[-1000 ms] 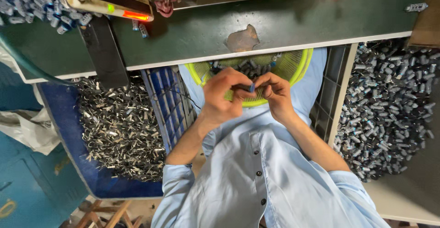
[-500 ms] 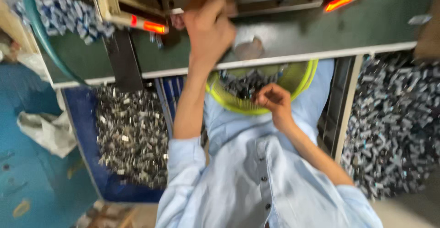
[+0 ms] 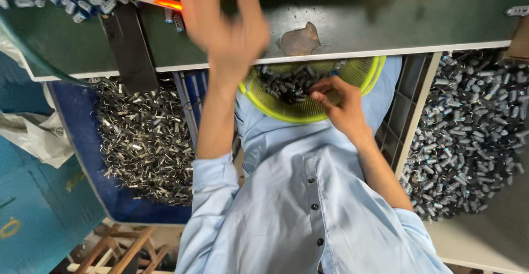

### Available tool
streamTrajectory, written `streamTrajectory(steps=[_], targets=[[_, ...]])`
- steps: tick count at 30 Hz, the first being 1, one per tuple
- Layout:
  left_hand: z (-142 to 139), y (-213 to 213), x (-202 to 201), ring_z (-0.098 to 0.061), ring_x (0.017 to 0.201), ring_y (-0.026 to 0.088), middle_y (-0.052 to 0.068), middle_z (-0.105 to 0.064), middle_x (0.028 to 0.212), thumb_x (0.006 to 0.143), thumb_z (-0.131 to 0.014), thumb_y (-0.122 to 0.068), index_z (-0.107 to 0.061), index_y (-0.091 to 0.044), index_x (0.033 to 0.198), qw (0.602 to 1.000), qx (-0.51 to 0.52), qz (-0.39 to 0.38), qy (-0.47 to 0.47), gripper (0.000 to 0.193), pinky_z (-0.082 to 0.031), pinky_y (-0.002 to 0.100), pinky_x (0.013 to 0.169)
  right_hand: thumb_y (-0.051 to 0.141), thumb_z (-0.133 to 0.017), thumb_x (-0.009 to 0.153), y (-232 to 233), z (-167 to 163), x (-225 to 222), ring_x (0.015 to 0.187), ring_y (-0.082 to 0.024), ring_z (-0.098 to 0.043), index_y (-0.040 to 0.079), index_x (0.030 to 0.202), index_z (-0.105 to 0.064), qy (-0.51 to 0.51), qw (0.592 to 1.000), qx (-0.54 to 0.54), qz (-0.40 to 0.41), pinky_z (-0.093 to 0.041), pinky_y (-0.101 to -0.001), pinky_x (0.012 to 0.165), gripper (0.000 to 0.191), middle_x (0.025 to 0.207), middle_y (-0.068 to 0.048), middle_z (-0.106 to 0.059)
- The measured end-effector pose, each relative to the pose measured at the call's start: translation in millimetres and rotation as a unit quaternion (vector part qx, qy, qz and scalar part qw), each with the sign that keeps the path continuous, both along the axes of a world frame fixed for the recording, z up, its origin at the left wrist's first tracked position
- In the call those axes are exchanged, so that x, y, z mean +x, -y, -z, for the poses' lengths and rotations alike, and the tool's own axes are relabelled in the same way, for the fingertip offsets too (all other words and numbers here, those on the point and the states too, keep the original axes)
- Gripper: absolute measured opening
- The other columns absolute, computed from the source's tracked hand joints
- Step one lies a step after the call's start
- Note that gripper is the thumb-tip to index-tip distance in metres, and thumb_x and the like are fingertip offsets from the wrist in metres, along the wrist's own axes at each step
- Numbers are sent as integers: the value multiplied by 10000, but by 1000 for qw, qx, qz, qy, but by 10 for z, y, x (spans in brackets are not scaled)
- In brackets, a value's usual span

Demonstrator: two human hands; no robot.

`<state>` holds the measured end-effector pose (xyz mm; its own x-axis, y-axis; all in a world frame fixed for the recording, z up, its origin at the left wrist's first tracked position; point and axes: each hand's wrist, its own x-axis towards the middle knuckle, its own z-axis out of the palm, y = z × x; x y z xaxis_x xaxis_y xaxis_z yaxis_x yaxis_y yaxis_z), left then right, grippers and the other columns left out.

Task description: The person repeatedly picks small cylindrical components from a green basket, inserts them into a machine slot, and places the processed items into a nearby bin. The cycle continues with consistent hand movements throughout the clip.

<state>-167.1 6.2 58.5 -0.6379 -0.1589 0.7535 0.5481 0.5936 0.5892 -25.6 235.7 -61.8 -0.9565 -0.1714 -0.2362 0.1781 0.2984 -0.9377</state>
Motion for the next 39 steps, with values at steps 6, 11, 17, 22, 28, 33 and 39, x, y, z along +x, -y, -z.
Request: streamTrajectory(steps=[6, 11, 17, 22, 28, 33, 39], targets=[[724, 157, 1048, -711, 685, 270, 155, -707, 843, 966, -723, 6, -622, 25, 950, 989, 63, 131, 40, 104, -571, 330, 624, 193, -761, 845, -160, -120, -137, 905, -342, -640, 65, 1059, -702, -200, 896, 352, -181, -490, -449, 846, 257, 917, -128, -687], [939, 278, 1438, -652, 662, 199, 111, -691, 819, 937, -749, -24, -645, 2, 942, 979, 74, 79, 170, 108, -489, 274, 607, 167, -751, 848, 197, 33, -237, 948, -327, -662, 75, 1091, -687, -239, 904, 270, -228, -506, -451, 836, 268, 947, -131, -695], [1182, 378, 1650, -580, 640, 124, 110, -702, 826, 931, -770, -42, -645, 15, 949, 962, 170, 18, 214, 139, -417, 238, 587, 3, -629, 766, 973, 415, -620, 864, -391, -659, 23, 1085, -679, -284, 895, 269, -214, -500, -503, 764, 324, 927, -197, -689], [1122, 401, 1673, -608, 687, 140, 107, -700, 862, 949, -767, -54, -653, 5, 971, 963, 164, 18, 214, 131, -460, 256, 638, 39, -616, 791, 1068, 500, -711, 847, -411, -655, 12, 1074, -642, -334, 870, 290, -218, -511, -506, 798, 286, 917, -219, -671], [851, 308, 1541, -632, 816, 275, 137, -674, 956, 865, -744, -32, -643, -1, 1005, 962, 69, 57, 257, 176, -517, 338, 751, -113, -620, 810, 722, 222, -382, 845, -387, -674, -25, 1087, -622, -196, 961, 125, -150, -531, -444, 733, 290, 916, -214, -683], [706, 79, 1474, -701, 934, 332, 118, -699, 1027, 898, -737, -19, -623, -40, 1031, 949, 103, 159, 251, 176, -561, 374, 850, -267, -560, 840, 545, -92, 16, 955, -260, -706, 1, 1046, -579, -213, 974, -71, -6, -583, -351, 851, 338, 1046, -194, -700], [641, -159, 1388, -635, 864, 327, 123, -646, 946, 776, -690, 67, -627, -8, 986, 973, 49, 183, 128, 232, -553, 436, 815, -113, -662, 966, 387, -125, 226, 1030, -220, -708, 29, 1128, -480, -7, 927, -356, 119, -610, -350, 932, 282, 1071, -166, -709]])
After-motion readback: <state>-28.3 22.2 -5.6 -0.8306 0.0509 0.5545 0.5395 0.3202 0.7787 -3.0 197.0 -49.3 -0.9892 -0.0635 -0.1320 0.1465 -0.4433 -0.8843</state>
